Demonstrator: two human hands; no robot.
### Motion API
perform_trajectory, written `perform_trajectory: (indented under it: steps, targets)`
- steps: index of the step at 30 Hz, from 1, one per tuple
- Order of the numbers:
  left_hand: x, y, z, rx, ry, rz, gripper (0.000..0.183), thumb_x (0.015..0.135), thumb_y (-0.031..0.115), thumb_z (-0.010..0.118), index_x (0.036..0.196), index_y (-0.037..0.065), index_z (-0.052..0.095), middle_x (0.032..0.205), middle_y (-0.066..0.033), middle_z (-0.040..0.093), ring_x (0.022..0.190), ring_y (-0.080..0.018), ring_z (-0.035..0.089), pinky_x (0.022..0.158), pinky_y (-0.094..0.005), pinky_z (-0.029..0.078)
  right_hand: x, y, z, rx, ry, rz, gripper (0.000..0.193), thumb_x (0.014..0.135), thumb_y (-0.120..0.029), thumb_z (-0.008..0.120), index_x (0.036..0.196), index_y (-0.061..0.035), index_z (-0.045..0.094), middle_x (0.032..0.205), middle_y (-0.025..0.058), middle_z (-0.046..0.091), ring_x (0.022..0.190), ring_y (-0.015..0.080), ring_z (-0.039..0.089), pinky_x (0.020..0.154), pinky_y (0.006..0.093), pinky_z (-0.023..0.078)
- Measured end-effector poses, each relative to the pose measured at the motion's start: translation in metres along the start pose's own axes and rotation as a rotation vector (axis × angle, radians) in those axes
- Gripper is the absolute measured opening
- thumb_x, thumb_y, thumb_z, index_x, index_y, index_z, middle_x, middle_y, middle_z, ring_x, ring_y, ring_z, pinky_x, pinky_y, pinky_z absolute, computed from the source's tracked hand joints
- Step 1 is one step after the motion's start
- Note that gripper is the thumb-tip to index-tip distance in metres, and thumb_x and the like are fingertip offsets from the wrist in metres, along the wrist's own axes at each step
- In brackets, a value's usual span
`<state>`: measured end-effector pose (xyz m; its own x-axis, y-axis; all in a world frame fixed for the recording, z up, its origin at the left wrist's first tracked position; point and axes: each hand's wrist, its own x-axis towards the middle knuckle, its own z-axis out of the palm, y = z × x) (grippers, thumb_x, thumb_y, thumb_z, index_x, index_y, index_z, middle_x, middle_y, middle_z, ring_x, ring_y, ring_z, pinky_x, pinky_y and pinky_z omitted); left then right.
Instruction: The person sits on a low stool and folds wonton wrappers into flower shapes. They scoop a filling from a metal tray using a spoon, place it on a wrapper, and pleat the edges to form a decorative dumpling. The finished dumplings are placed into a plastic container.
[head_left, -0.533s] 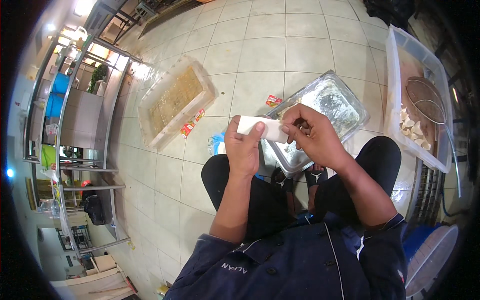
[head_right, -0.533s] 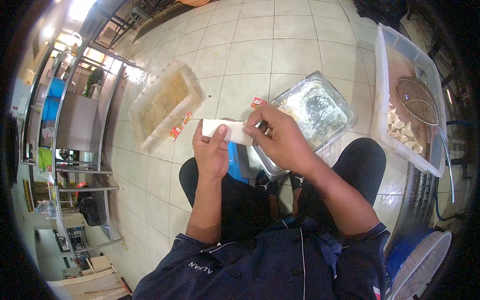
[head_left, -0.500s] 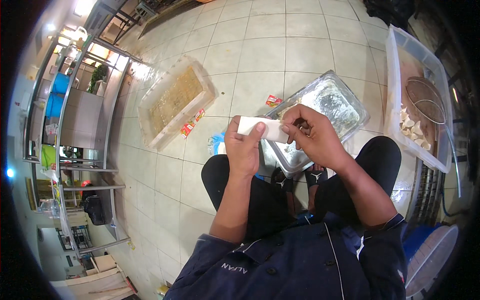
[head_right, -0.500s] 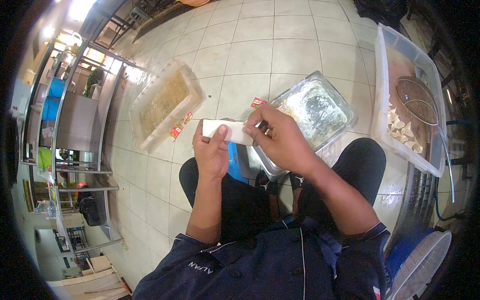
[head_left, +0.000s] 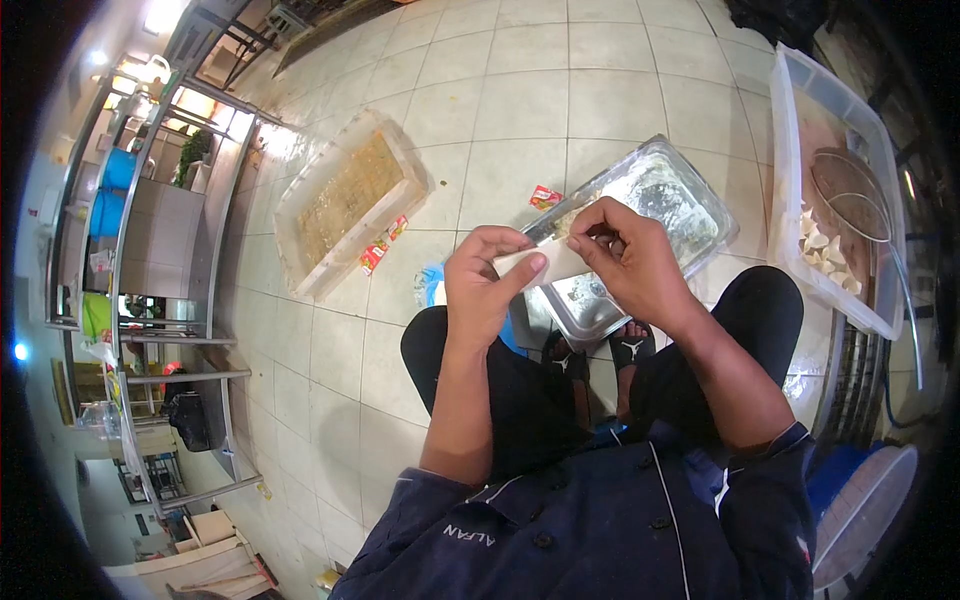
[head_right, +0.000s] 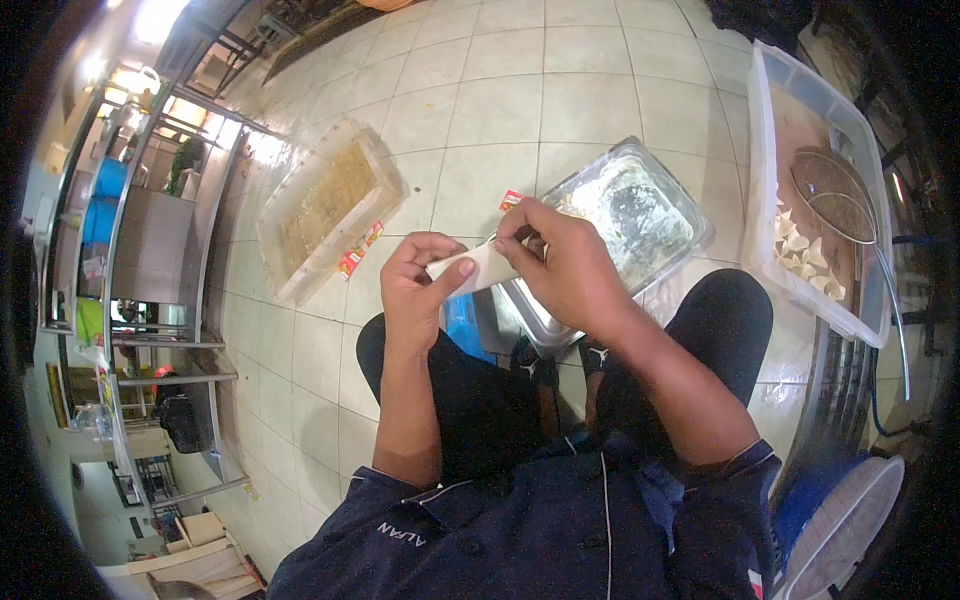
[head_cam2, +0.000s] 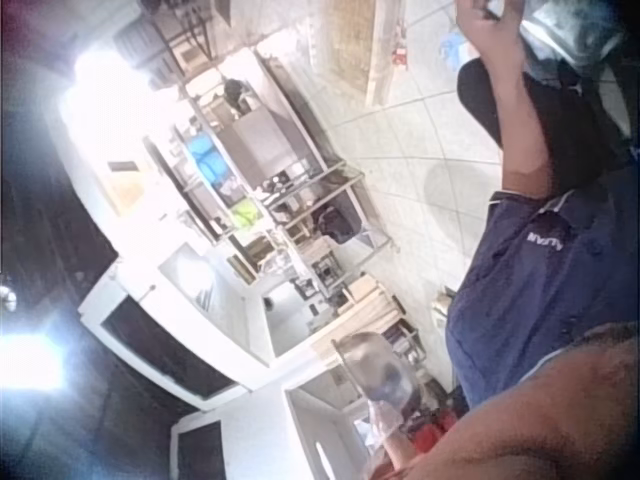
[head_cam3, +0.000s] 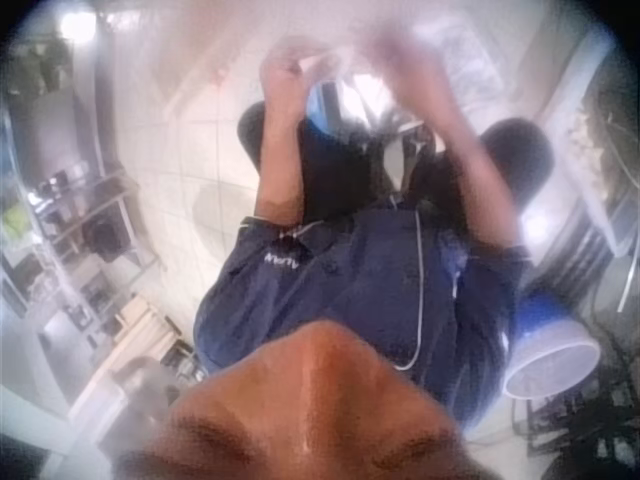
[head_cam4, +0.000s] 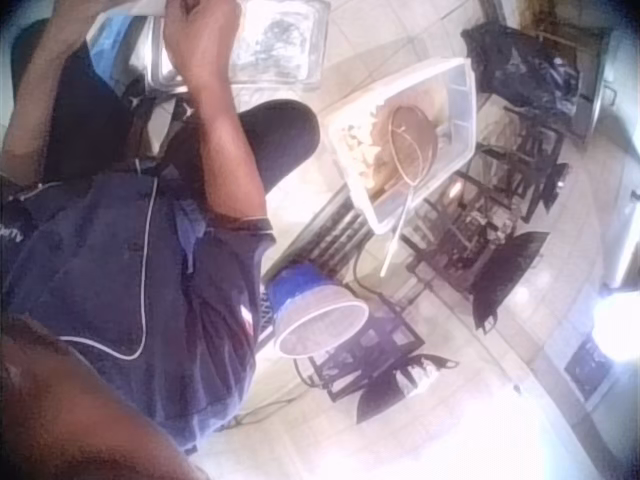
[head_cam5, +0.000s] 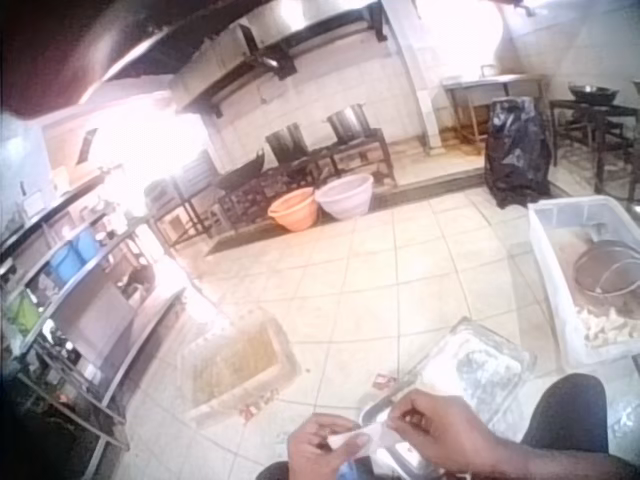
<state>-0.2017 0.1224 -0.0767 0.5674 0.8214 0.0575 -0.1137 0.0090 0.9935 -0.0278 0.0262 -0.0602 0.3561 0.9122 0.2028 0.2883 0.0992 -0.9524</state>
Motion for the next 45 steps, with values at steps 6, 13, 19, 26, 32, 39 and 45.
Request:
perform_trajectory:
  steps: [6, 13, 19, 26, 32, 39, 45]
  targets:
    - [0.0, -0.008, -0.006, -0.087, 0.03, -0.109, 0.026, 0.082, 0.0, 0.074, 0.106, -0.001, 0.063, 0.093, -0.0081, 0.069, 0.085, -0.0118, 0.065, 0.077, -0.0253, 0.052, 0.003, 0.007, 0.002, 0.15, 0.176, 0.004, 0.014, 0.093, -0.011, 0.064, 0.101, -0.001, 0.059, 0.087, 0.0065, 0.065, 0.076, 0.0122, 0.061, 0.063, 0.0265, 0.048]
    - [0.006, -0.008, -0.005, -0.442, 0.186, -0.099, 0.027, 0.086, 0.004, 0.07, 0.111, -0.001, 0.061, 0.101, -0.011, 0.068, 0.091, -0.0172, 0.067, 0.082, -0.0325, 0.056, -0.01, 0.018, 0.025, 0.495, 0.031, 0.072, 0.019, 0.096, -0.008, 0.06, 0.113, 0.0002, 0.057, 0.096, 0.0052, 0.064, 0.085, 0.0113, 0.065, 0.065, 0.0239, 0.05]
    - [0.002, -0.004, 0.0, -0.437, 0.12, -0.123, 0.025, 0.088, 0.002, 0.068, 0.111, -0.004, 0.062, 0.102, -0.0123, 0.069, 0.09, -0.0165, 0.067, 0.082, -0.0304, 0.055, -0.014, 0.007, 0.034, 0.458, 0.086, 0.034, 0.023, 0.093, -0.003, 0.064, 0.114, 0.0019, 0.057, 0.102, 0.0078, 0.067, 0.086, 0.0111, 0.067, 0.071, 0.0259, 0.053]
    - [-0.001, -0.009, -0.008, -0.377, -0.014, -0.197, 0.02, 0.088, 0.003, 0.068, 0.107, -0.003, 0.064, 0.095, -0.0087, 0.07, 0.084, -0.0137, 0.067, 0.076, -0.0273, 0.054, -0.014, 0.012, 0.03, 0.204, 0.106, -0.042, 0.025, 0.09, -0.004, 0.068, 0.114, -0.0015, 0.063, 0.097, 0.0087, 0.069, 0.083, 0.012, 0.066, 0.07, 0.0284, 0.054]
    - [0.001, -0.005, -0.009, -0.456, 0.014, -0.199, 0.017, 0.089, 0.004, 0.068, 0.104, -0.002, 0.064, 0.093, -0.0081, 0.07, 0.08, -0.0131, 0.067, 0.071, -0.0249, 0.053, -0.009, 0.003, 0.013, -0.024, -0.152, -0.207, 0.038, 0.085, -0.013, 0.073, 0.121, -0.0051, 0.062, 0.102, 0.012, 0.067, 0.082, 0.0207, 0.068, 0.071, 0.0309, 0.054]
    - [0.001, -0.003, -0.012, -0.507, 0.007, -0.225, 0.015, 0.091, 0.005, 0.065, 0.104, -0.002, 0.061, 0.095, -0.01, 0.069, 0.085, -0.015, 0.068, 0.077, -0.0278, 0.056, -0.006, -0.003, 0.002, -0.226, -0.311, -0.346, 0.065, 0.078, -0.025, 0.079, 0.134, -0.0085, 0.052, 0.128, 0.0147, 0.055, 0.107, 0.0322, 0.062, 0.088, 0.0397, 0.052]
    - [0.0, 0.001, -0.009, -0.523, -0.039, -0.223, 0.033, 0.094, 0.012, 0.058, 0.122, -0.004, 0.053, 0.116, -0.0185, 0.065, 0.098, -0.022, 0.067, 0.083, -0.0371, 0.058, -0.005, 0.004, 0.007, -0.235, -0.221, -0.432, 0.065, 0.078, -0.027, 0.079, 0.134, -0.0084, 0.052, 0.132, 0.0139, 0.052, 0.11, 0.0324, 0.061, 0.089, 0.0398, 0.052]
